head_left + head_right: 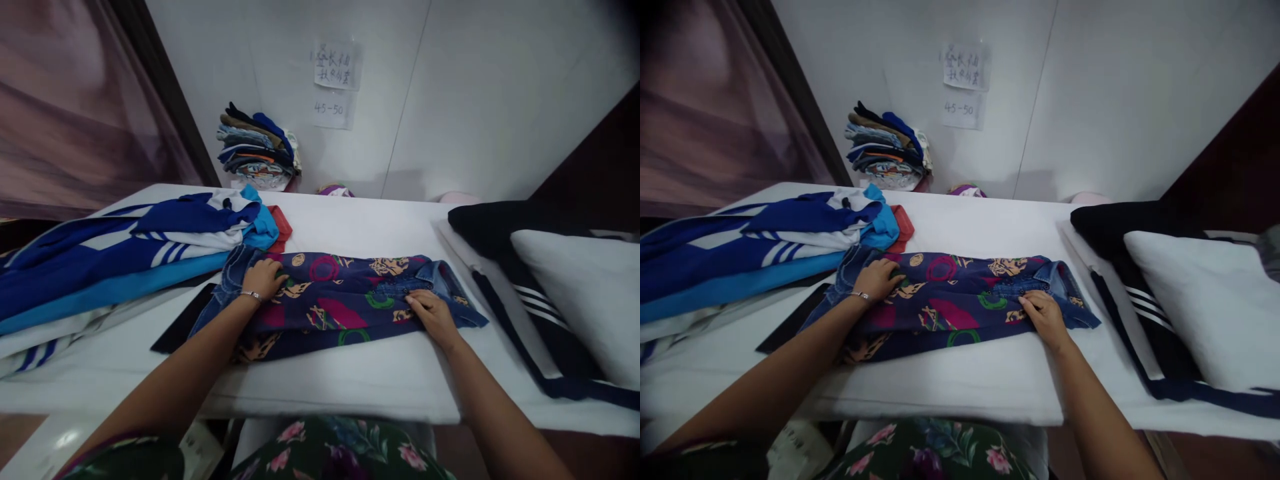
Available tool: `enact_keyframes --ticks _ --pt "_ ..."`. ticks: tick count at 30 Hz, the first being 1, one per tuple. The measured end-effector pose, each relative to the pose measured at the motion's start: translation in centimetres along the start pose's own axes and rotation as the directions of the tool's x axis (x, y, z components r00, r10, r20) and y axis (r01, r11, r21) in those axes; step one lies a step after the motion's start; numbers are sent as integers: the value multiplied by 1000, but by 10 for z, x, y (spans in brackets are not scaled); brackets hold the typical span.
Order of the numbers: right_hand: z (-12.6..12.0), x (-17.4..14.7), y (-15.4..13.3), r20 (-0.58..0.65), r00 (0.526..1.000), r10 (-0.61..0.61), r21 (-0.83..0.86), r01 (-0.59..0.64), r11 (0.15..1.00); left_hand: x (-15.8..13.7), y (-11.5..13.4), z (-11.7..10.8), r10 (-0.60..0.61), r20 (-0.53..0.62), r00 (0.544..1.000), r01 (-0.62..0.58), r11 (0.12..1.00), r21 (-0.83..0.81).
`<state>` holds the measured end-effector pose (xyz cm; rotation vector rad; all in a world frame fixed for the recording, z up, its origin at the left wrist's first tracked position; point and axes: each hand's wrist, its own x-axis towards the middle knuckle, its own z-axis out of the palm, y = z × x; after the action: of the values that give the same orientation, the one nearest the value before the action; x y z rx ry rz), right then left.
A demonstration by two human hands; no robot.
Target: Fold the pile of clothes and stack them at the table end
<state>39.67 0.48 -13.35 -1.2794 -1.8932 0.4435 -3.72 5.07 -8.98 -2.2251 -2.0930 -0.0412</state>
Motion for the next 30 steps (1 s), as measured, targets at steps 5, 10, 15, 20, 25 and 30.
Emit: enact_keyframes --ticks 5,10,15,20,25,30 --pt "5 1 -2 21 1000 -16 -91 17 996 -3 -4 10 -13 -71 997 9 999 -50" --pt "7 4 -1 -25 999 40 -92 -42 995 -3 -5 10 -31 -90 995 22 995 -100" --pt "7 32 -10 5 993 115 -145 -113 983 -5 -7 10 -5 -115 993 -10 992 -127" --pt "22 72 -26 243 938 245 -308 -165 937 -10 -8 7 29 -186 982 -65 979 -193" --pt "42 96 -31 244 949 198 -402 -87 912 -17 -6 1 64 -281 958 -125 971 -204" --pt "51 112 -27 147 926 347 -283 -297 912 -22 -3 -5 101 -351 931 -194 951 -241"
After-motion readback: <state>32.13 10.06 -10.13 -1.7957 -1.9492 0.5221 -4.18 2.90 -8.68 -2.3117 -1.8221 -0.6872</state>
